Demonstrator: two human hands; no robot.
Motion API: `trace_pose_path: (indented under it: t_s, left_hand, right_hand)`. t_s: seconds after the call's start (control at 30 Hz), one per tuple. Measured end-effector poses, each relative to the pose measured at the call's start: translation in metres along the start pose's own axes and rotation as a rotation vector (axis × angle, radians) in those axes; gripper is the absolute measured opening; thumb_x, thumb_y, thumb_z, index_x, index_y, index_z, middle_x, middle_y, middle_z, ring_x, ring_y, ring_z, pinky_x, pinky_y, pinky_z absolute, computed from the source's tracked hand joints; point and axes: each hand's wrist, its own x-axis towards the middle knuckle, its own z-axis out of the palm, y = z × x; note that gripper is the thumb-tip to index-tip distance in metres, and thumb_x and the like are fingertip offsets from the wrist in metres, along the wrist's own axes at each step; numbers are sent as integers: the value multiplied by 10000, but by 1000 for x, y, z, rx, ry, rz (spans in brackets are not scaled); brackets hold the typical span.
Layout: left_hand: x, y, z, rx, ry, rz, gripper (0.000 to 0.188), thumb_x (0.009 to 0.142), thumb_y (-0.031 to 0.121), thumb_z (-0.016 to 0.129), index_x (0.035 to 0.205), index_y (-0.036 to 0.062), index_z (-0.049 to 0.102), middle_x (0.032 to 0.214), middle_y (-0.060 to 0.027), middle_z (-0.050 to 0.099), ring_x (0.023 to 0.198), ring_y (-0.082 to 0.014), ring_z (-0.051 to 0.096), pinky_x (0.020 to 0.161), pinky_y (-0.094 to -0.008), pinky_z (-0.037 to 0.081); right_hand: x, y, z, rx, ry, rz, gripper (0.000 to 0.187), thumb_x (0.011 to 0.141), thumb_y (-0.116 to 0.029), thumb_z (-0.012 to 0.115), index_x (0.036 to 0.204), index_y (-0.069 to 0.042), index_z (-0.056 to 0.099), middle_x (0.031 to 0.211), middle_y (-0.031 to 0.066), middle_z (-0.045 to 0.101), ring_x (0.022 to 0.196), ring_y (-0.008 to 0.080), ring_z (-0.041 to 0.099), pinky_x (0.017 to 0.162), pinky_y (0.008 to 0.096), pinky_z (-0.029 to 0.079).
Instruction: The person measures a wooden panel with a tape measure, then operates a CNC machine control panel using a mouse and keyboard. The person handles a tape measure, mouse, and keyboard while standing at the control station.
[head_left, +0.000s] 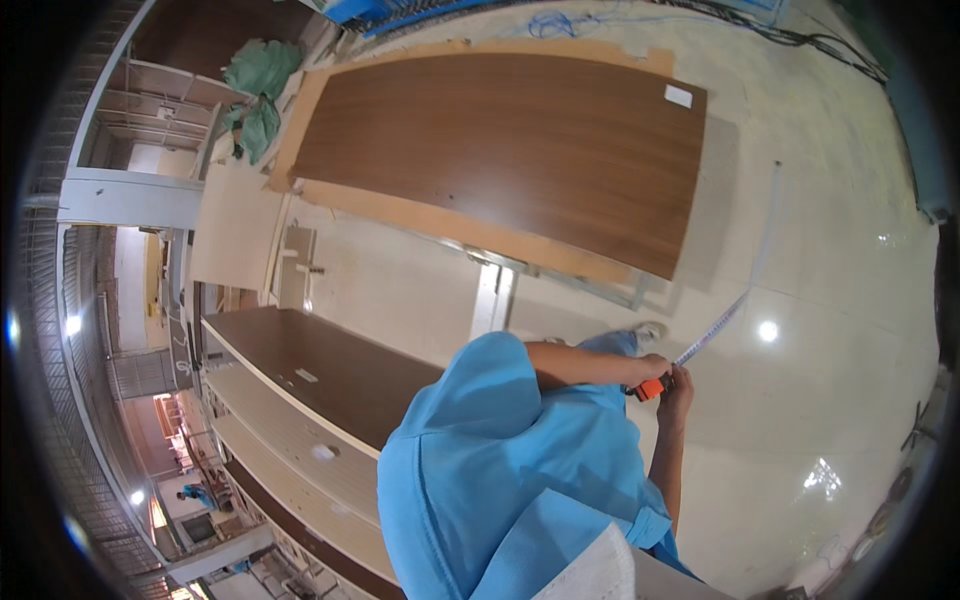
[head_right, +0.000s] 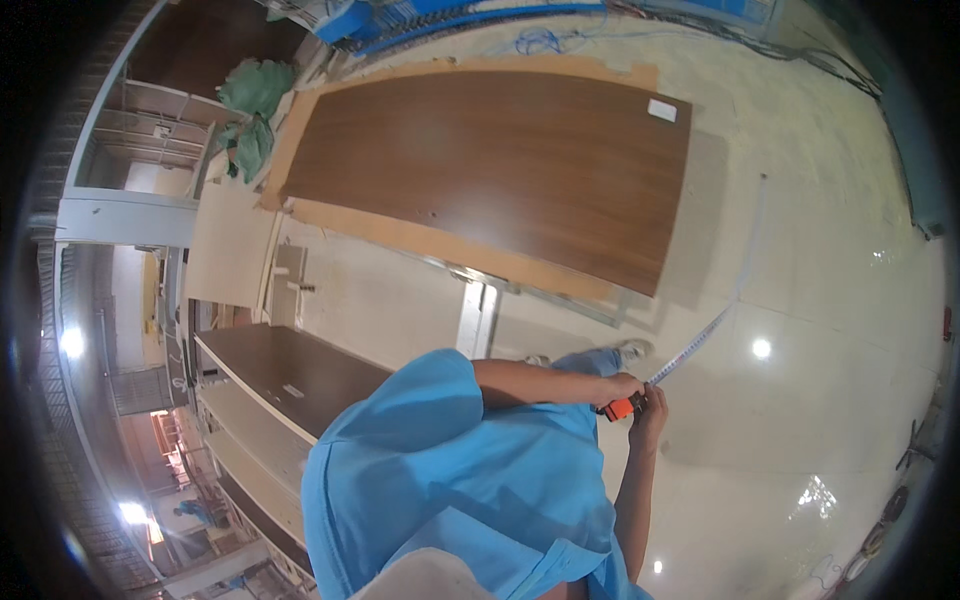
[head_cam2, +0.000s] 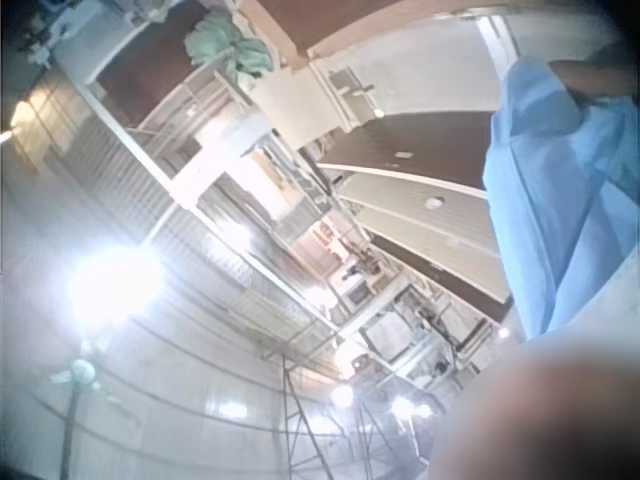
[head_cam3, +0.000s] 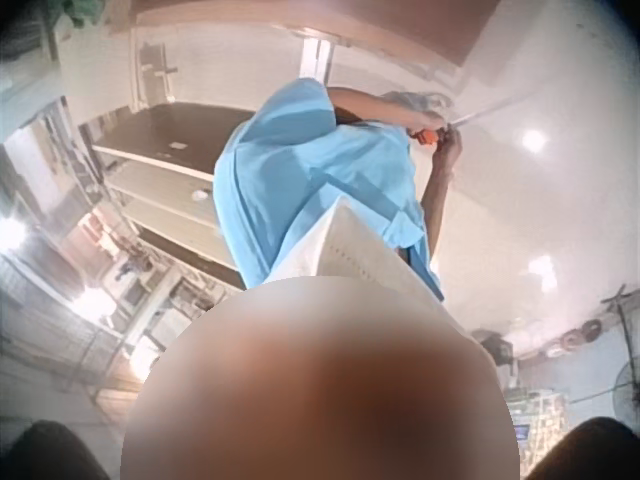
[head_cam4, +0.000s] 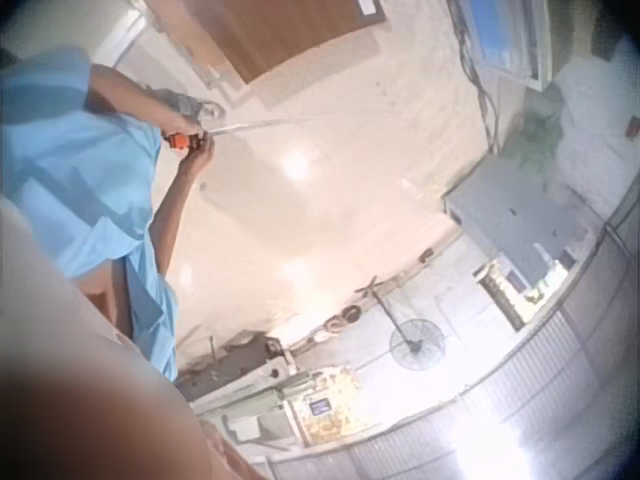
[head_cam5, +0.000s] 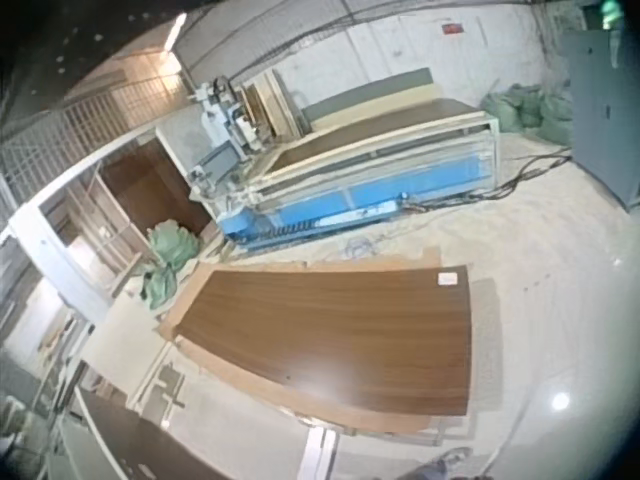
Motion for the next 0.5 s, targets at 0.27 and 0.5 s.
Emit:
trace_pose_path:
  t_s: [0.27, 0.5]
  left_hand:
    - [63, 101, 158, -404, 10, -358, 277, 1009, 374, 557, 935, 116, 624, 866, -79, 671, 768, -263, 672, 687, -479, 583]
    - [151, 157, 272, -232, 209, -156, 245, 1066, 302, 571, 959, 87, 616, 912, -94, 635, 838, -269, 655, 776, -512, 591]
  right_hand:
    - [2, -135, -139, -327, 98, 119, 497, 1058, -510, 535, 1354, -116, 601, 1250, 93, 659, 1091, 229, 669, 882, 461, 569]
    - [14, -181, -217, 108, 74, 2, 672, 1006, -591, 617, 1419, -68, 535, 1198, 101, 659, 1054, 233, 675, 870, 437, 589]
